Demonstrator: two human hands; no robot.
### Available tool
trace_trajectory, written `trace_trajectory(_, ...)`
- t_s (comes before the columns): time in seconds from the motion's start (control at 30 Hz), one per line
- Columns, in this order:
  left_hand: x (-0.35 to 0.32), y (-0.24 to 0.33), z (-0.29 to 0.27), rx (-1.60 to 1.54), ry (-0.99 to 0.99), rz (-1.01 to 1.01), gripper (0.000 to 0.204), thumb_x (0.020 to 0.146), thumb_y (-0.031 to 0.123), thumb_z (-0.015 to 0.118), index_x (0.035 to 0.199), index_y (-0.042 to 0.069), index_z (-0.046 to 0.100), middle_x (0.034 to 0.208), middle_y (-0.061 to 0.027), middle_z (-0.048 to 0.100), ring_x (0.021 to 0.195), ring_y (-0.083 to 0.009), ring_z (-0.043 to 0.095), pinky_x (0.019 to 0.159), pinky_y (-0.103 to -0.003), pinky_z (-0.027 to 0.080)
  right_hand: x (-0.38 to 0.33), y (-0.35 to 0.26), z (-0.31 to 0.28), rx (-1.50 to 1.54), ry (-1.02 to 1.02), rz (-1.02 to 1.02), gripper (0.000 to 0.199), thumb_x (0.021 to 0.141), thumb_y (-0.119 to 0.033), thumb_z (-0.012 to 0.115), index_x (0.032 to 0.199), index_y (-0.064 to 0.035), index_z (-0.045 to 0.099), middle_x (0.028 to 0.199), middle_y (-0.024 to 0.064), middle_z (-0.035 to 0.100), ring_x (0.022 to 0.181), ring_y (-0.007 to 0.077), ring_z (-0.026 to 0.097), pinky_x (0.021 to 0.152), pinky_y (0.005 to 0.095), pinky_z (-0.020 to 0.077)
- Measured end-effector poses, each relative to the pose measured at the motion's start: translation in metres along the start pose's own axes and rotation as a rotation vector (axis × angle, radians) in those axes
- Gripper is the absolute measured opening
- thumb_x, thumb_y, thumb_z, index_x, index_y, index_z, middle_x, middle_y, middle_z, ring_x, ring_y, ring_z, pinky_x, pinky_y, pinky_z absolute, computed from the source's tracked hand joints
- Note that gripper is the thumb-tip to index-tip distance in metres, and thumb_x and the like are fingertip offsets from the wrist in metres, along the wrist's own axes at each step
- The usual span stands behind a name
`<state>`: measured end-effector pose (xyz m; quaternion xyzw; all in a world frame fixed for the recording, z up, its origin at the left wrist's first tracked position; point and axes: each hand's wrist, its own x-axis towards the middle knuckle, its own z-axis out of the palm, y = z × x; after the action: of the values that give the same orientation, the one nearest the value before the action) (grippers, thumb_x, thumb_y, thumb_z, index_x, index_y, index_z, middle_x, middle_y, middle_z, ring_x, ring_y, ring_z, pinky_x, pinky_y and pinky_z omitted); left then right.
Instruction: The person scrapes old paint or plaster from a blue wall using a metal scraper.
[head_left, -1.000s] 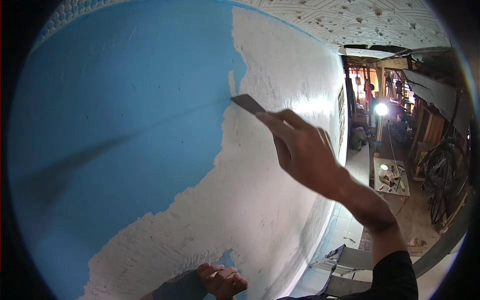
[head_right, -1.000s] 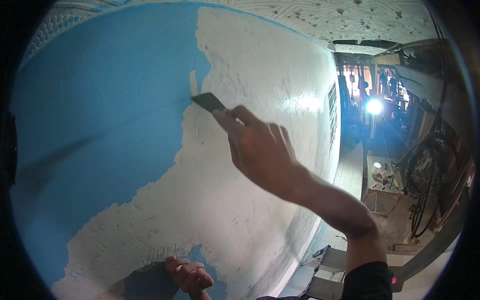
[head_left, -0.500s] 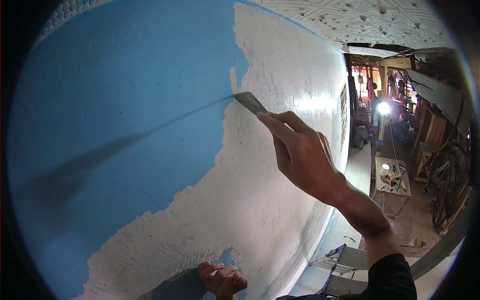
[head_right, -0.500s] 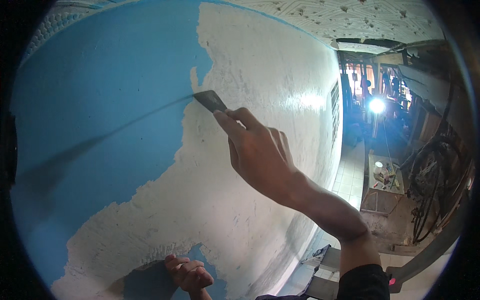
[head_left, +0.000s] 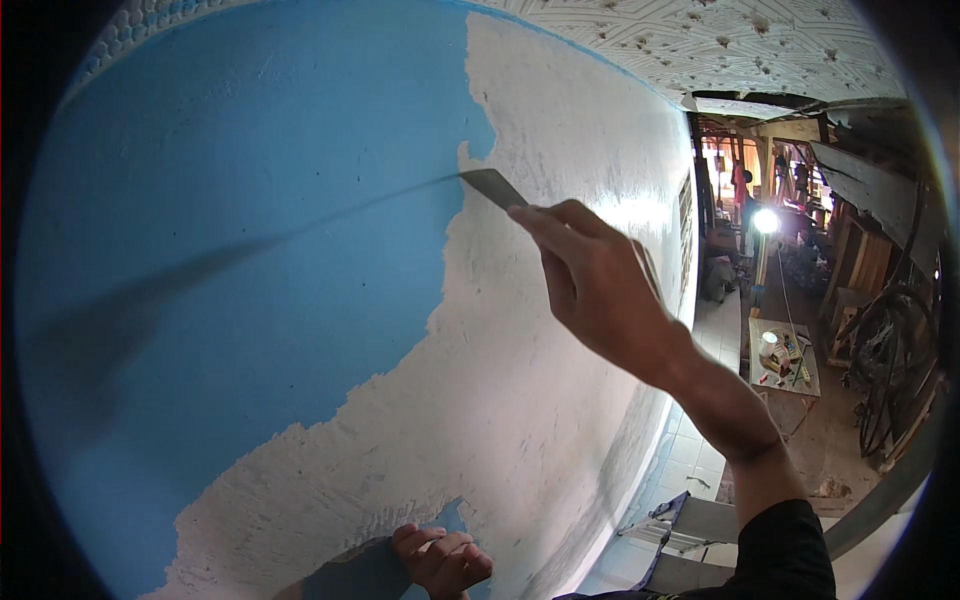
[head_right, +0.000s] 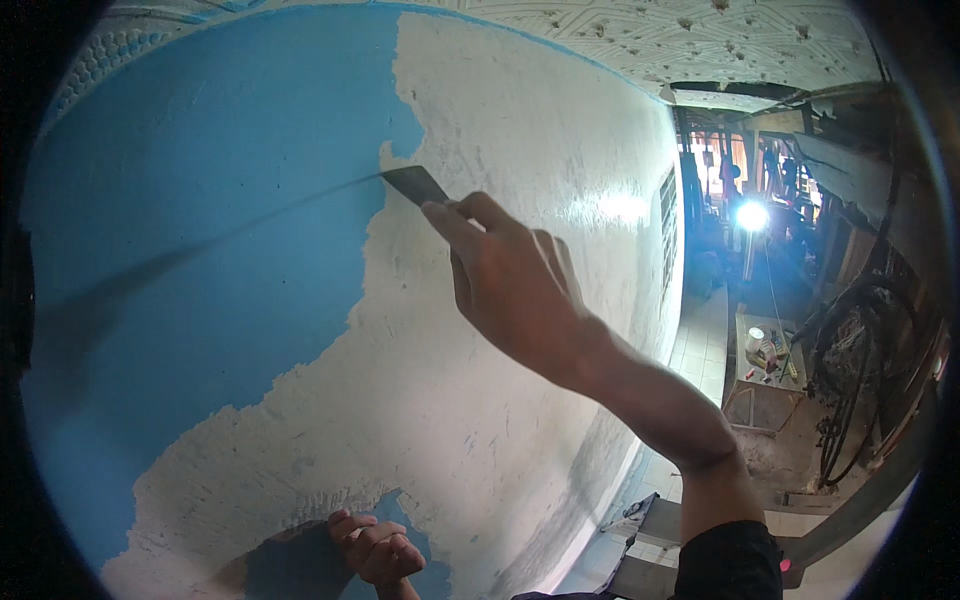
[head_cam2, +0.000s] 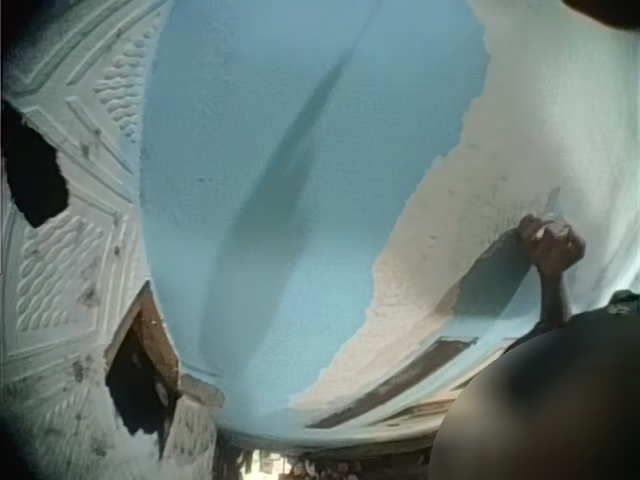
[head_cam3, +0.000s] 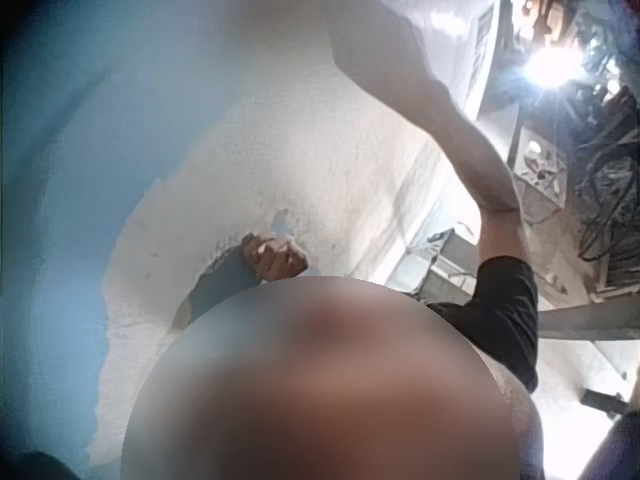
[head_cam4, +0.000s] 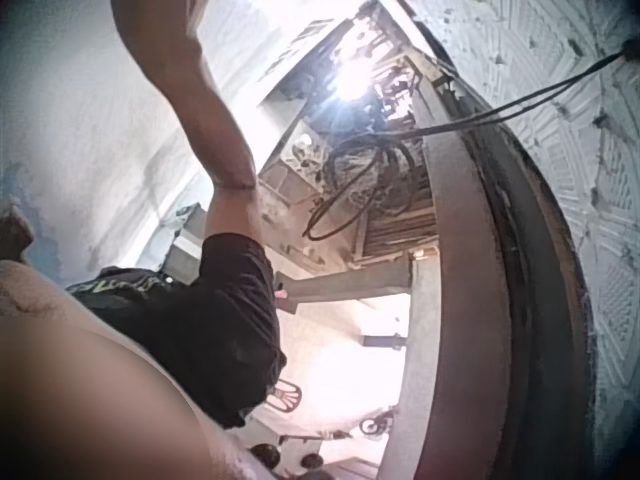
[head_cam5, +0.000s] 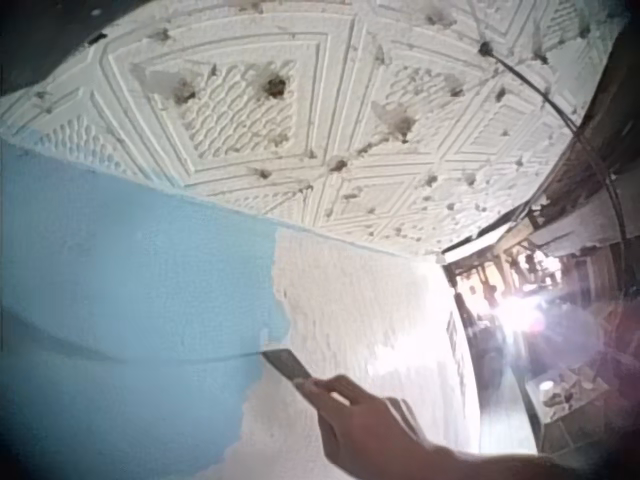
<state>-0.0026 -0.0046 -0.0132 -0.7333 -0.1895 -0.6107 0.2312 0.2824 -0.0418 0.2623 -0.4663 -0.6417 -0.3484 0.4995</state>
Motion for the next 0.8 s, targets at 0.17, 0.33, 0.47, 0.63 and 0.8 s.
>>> trace_trajectory(0.17, 0.005, 0.002, 0.003, -0.014, -0.026, 0.005, 0.026, 0.091, 0.022, 0.046, 0.065, 0.020, 0.047, 0.067, 0.0053, 0.056, 0.093, -0.0120, 0.052, 0.113, -0.047, 0.036, 0.018, 0.012, -0.002, -0.075, -0.002, 0.024, 0.035, 0.092, 0.002, 0.061, 0.126, -0.0017, 0.064, 0.111, 0.0172, 0.069, 0.075, 0.0322, 0.074, 0.062, 0.0369, 0.0632)
trace_trajectory(0.33, 0.007, 0.002, -0.002, -0.006, -0.018, 0.007, 0.026, 0.090, 0.022, 0.047, 0.064, 0.020, 0.046, 0.067, 0.0055, 0.056, 0.092, -0.0133, 0.052, 0.113, -0.047, 0.037, 0.002, 0.006, 0.000, -0.075, 0.019, -0.043, 0.033, 0.092, 0.002, 0.060, 0.125, -0.0013, 0.064, 0.111, 0.0173, 0.069, 0.076, 0.0333, 0.074, 0.061, 0.0380, 0.0626)
trace_trajectory(0.47, 0.010, 0.003, 0.001, -0.021, 0.004, 0.010, 0.025, 0.088, 0.020, 0.048, 0.063, 0.020, 0.046, 0.066, 0.0058, 0.056, 0.091, -0.0136, 0.052, 0.112, -0.046, 0.037, 0.015, 0.004, -0.006, -0.041, -0.035, 0.021, 0.032, 0.093, 0.001, 0.059, 0.125, -0.0014, 0.062, 0.110, 0.0177, 0.069, 0.076, 0.0348, 0.074, 0.061, 0.0398, 0.0624)
trace_trajectory(0.63, 0.004, 0.001, 0.002, -0.030, 0.019, 0.016, 0.026, 0.089, 0.021, 0.048, 0.063, 0.019, 0.047, 0.066, 0.0057, 0.057, 0.092, -0.0138, 0.052, 0.112, -0.045, 0.038, 0.007, 0.004, -0.002, -0.099, -0.015, -0.010, 0.032, 0.094, 0.002, 0.057, 0.126, -0.0008, 0.061, 0.108, 0.0180, 0.068, 0.074, 0.0349, 0.073, 0.060, 0.0403, 0.0621)
trace_trajectory(0.8, 0.010, 0.002, 0.001, -0.051, 0.023, 0.034, 0.027, 0.090, 0.022, 0.049, 0.064, 0.018, 0.047, 0.065, 0.0052, 0.057, 0.092, -0.0141, 0.053, 0.112, -0.045, 0.038, 0.004, -0.003, -0.004, -0.124, -0.059, -0.018, 0.033, 0.094, 0.002, 0.057, 0.127, 0.0007, 0.060, 0.112, 0.0184, 0.068, 0.074, 0.0344, 0.073, 0.060, 0.0394, 0.0622)
